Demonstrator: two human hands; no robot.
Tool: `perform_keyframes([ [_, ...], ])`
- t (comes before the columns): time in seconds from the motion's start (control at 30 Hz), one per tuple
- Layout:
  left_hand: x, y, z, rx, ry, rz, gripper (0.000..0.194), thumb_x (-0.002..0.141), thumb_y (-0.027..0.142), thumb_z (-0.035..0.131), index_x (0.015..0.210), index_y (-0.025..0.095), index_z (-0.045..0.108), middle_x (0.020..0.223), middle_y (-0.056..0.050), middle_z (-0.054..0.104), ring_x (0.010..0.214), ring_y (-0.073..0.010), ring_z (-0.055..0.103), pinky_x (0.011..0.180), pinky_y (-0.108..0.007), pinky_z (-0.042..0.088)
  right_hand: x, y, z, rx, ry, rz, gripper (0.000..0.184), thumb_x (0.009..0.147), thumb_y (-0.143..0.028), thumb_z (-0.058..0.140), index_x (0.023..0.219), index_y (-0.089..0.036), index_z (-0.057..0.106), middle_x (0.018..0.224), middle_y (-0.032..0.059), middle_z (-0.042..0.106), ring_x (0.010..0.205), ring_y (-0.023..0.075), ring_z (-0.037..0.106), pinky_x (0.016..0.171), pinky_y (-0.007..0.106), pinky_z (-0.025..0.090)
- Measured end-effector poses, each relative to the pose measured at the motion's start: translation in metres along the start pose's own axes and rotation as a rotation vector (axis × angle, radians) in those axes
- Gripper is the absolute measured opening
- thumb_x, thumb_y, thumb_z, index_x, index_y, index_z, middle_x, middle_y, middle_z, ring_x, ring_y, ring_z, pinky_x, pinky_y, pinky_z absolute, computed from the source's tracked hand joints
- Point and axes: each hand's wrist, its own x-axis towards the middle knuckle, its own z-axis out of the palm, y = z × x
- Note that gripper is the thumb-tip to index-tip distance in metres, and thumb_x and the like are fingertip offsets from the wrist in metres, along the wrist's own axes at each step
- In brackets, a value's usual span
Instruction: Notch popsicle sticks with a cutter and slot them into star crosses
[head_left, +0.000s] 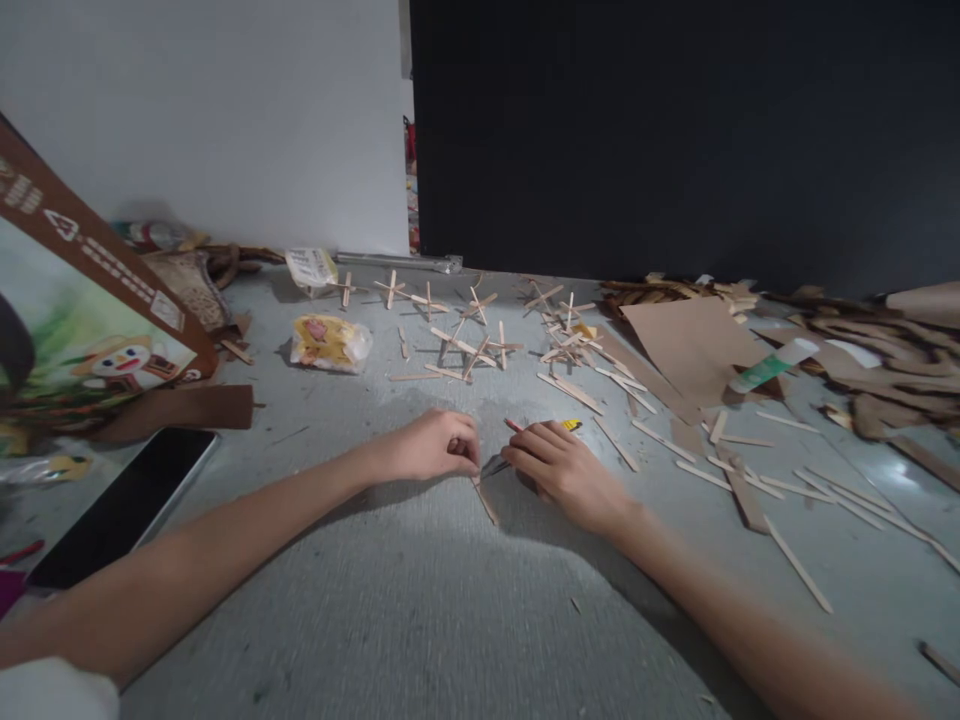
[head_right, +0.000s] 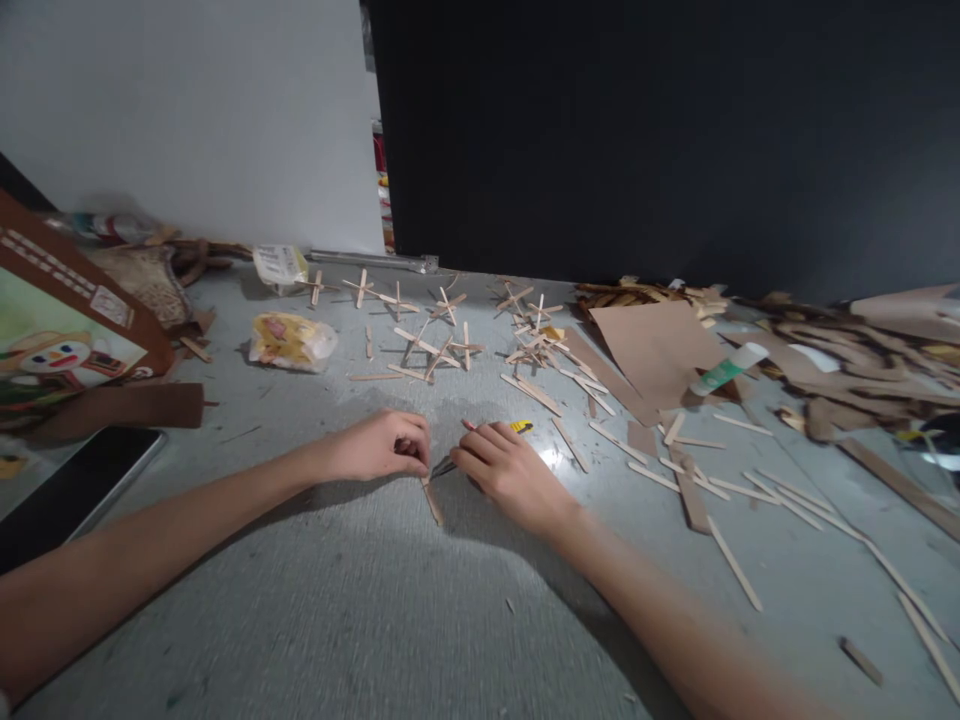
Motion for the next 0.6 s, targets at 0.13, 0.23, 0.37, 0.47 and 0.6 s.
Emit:
perform_keyframes([
  [0.13,0.0006,-0.0009,0.0004,0.002,-0.003,0.001,0.007,0.080,0.014,0.076,0.074,0.016,0.075,0.082,-0.001,0.063,0.068,-0.0125,0.053,0.067,-0.028,0.040,0.0018,-0.0031,-0.0013,-0.021,0.004,-0.018,0.031,0.109,-0.011,0.038,0.110,-0.017,0.069,0.093,0.0092,0.069,0.091,0.0239,0.063,0.086,0.039,0.049],
  [0.23,0.0007,-0.0019,0.0006,0.014,0.000,0.013,0.007,0.081,0.014,0.075,0.074,0.016,0.075,0.082,-0.001,0.063,0.067,-0.0120,0.053,0.067,-0.027,0.040,0.0022,-0.0045,-0.0003,-0.022,0.016,-0.026,0.030,0.109,-0.011,0.039,0.109,-0.016,0.069,0.094,0.0091,0.069,0.091,0.0235,0.063,0.086,0.039,0.049],
  [0.37,0.0003,-0.0014,0.0003,0.017,-0.002,0.023,0.009,0.081,0.013,0.075,0.073,0.016,0.074,0.082,0.000,0.062,0.066,-0.0114,0.053,0.067,-0.027,0.040,0.0026,-0.0052,-0.0001,-0.037,0.017,-0.030,0.030,0.110,-0.012,0.039,0.108,-0.016,0.069,0.094,0.0089,0.070,0.090,0.0237,0.063,0.086,0.039,0.049],
  [0.47,0.0004,-0.0011,-0.0003,0.015,-0.012,0.030,0.010,0.081,0.012,0.075,0.073,0.016,0.073,0.081,0.000,0.061,0.066,-0.0111,0.052,0.067,-0.026,0.041,0.0034,-0.0058,-0.0018,-0.054,0.008,-0.041,0.029,0.109,-0.012,0.041,0.107,-0.015,0.069,0.093,0.0092,0.069,0.089,0.0240,0.063,0.086,0.039,0.050],
  [0.6,0.0005,-0.0028,-0.0004,0.030,-0.010,0.044,0.009,0.082,0.014,0.074,0.074,0.016,0.073,0.080,0.000,0.061,0.066,-0.0114,0.052,0.066,-0.026,0.041,0.0064,-0.0078,-0.0071,-0.091,-0.024,-0.072,0.028,0.109,-0.010,0.042,0.103,-0.016,0.068,0.093,0.0094,0.069,0.089,0.0241,0.063,0.087,0.040,0.049],
])
